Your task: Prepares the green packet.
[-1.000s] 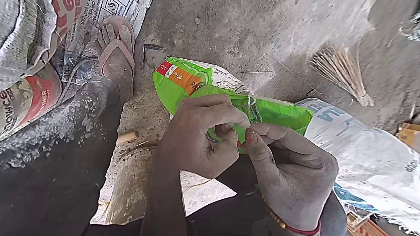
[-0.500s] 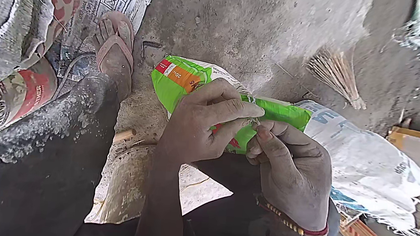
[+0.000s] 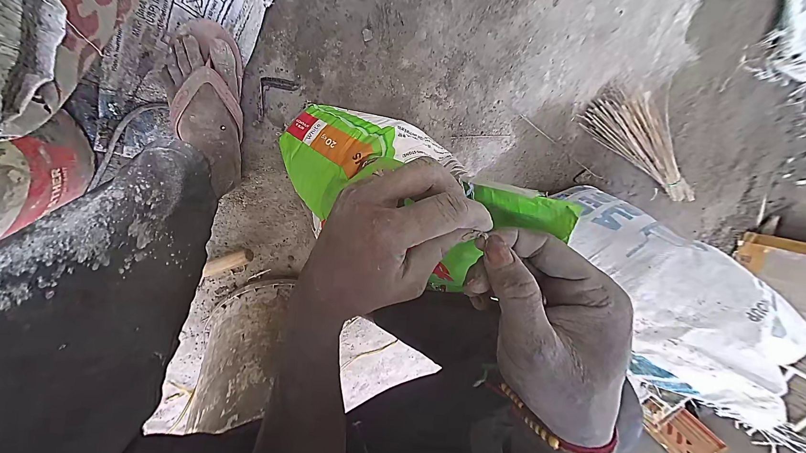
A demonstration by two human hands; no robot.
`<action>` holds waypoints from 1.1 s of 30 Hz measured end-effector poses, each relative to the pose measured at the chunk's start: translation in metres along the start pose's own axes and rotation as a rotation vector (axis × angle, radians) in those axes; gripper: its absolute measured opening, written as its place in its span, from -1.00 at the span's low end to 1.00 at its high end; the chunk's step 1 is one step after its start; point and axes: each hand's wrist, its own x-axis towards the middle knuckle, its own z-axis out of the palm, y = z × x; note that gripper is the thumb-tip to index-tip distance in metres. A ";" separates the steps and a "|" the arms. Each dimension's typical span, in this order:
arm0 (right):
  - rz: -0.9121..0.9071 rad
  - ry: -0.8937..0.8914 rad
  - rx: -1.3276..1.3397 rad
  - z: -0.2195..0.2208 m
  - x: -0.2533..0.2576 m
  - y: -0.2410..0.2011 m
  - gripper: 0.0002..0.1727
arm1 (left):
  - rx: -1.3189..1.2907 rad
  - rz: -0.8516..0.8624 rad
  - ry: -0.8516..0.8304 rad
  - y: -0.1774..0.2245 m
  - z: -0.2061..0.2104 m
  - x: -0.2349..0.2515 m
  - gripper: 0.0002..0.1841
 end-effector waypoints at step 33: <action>-0.120 0.018 -0.200 0.004 0.002 0.001 -0.81 | -0.023 0.030 0.057 0.001 -0.001 -0.001 -0.89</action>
